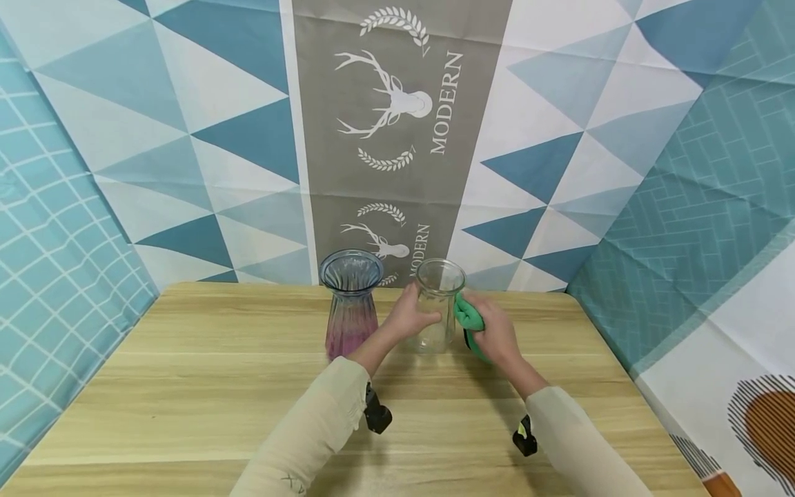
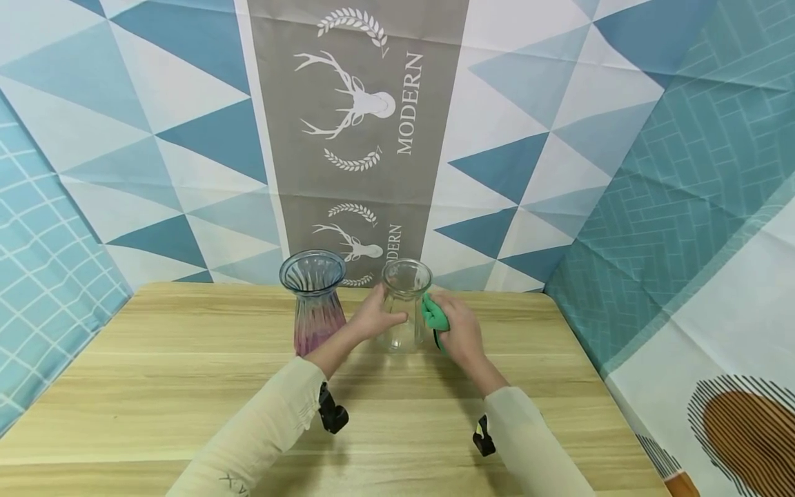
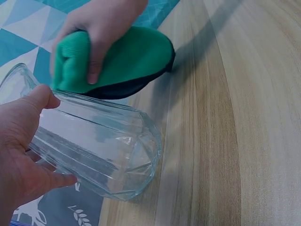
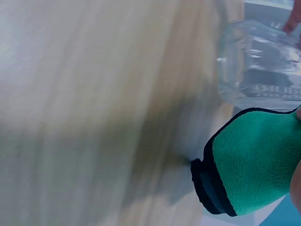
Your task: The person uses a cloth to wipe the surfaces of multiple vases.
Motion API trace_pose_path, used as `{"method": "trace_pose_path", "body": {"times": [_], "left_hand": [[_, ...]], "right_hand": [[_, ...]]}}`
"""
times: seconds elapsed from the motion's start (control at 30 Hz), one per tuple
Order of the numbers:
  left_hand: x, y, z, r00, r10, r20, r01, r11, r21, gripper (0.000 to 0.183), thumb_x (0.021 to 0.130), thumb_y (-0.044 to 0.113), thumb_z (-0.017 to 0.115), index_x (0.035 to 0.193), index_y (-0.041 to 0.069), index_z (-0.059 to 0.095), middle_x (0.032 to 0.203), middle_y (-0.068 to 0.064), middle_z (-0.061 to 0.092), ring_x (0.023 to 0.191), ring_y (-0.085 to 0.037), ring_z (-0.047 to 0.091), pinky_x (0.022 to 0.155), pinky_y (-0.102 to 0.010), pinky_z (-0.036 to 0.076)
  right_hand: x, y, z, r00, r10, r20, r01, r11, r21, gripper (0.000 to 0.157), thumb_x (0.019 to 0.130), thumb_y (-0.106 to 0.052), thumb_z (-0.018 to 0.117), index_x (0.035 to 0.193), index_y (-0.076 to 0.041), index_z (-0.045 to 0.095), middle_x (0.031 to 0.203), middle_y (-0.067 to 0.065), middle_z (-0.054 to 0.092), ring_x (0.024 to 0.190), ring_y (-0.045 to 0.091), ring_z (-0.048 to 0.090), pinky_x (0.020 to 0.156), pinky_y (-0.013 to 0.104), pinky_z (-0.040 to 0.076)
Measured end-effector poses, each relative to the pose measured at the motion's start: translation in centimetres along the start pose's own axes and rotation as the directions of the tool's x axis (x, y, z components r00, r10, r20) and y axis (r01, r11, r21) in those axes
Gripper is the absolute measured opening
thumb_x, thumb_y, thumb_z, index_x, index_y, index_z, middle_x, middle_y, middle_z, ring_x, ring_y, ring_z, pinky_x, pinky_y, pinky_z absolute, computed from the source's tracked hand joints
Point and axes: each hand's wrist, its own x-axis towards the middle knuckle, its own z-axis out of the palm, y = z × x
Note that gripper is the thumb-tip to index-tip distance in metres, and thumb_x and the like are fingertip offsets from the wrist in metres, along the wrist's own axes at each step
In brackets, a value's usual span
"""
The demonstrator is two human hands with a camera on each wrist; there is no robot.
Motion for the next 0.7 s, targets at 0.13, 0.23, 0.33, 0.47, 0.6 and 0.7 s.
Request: {"method": "trace_pose_path", "body": {"times": [0.13,0.23,0.33,0.47,0.6,0.7], "left_hand": [[0.1,0.0,0.1,1.0,-0.003,0.003,0.003,1.0,0.006,0.077,0.075,0.011,0.072,0.141,0.003,0.033,0.139,-0.023,0.04,0.13,-0.035,0.04,0.109,-0.047,0.034],[0.2,0.0,0.1,1.0,-0.005,0.007,0.005,1.0,0.01,0.077,0.075,0.012,0.072,0.141,0.004,0.033,0.139,-0.022,0.04,0.131,-0.035,0.04,0.11,-0.047,0.034],[0.2,0.1,0.0,1.0,-0.006,0.006,0.006,1.0,0.012,0.077,0.076,0.013,0.072,0.141,0.004,0.033,0.139,-0.022,0.04,0.131,-0.035,0.039,0.11,-0.047,0.033],[0.2,0.1,-0.1,1.0,-0.006,0.004,0.006,1.0,0.011,0.077,0.075,0.014,0.072,0.141,0.004,0.033,0.14,-0.022,0.04,0.132,-0.035,0.039,0.11,-0.048,0.033],[0.2,0.0,-0.1,1.0,0.008,-0.003,-0.008,1.0,0.009,0.077,0.075,0.015,0.072,0.14,0.004,0.034,0.14,-0.021,0.041,0.131,-0.035,0.04,0.109,-0.048,0.034],[0.2,-0.2,0.0,1.0,0.028,-0.004,-0.028,1.0,-0.002,0.077,0.075,0.016,0.074,0.14,0.006,0.035,0.139,-0.019,0.042,0.131,-0.034,0.04,0.109,-0.048,0.034]], "right_hand": [[-0.8,0.6,0.3,0.999,-0.024,0.041,0.026,0.998,-0.057,0.057,0.07,0.01,0.065,0.122,-0.013,0.061,0.116,0.013,0.064,0.104,0.035,0.061,0.084,0.052,0.051],[-1.3,1.0,0.4,0.996,-0.041,0.075,0.047,0.996,-0.08,0.059,0.069,0.012,0.062,0.123,-0.012,0.061,0.118,0.012,0.063,0.106,0.036,0.06,0.086,0.053,0.05],[-1.5,1.3,0.6,0.992,-0.059,0.115,0.072,0.991,-0.11,0.058,0.07,0.01,0.063,0.123,-0.012,0.06,0.12,0.012,0.063,0.108,0.036,0.059,0.087,0.054,0.049],[-1.9,1.7,0.8,0.98,-0.065,0.186,0.097,0.981,-0.17,0.054,0.074,0.004,0.066,0.125,-0.013,0.059,0.122,0.011,0.061,0.108,0.036,0.058,0.089,0.054,0.048],[-2.2,1.9,0.9,0.972,-0.056,0.23,0.1,0.978,-0.183,0.052,0.078,0.0,0.067,0.127,-0.013,0.057,0.124,0.011,0.059,0.109,0.034,0.058,0.092,0.052,0.046],[-2.3,1.9,0.9,0.973,-0.045,0.229,0.081,0.985,-0.153,0.049,0.08,-0.002,0.066,0.126,-0.014,0.058,0.123,0.011,0.06,0.108,0.034,0.058,0.092,0.052,0.047]]}}
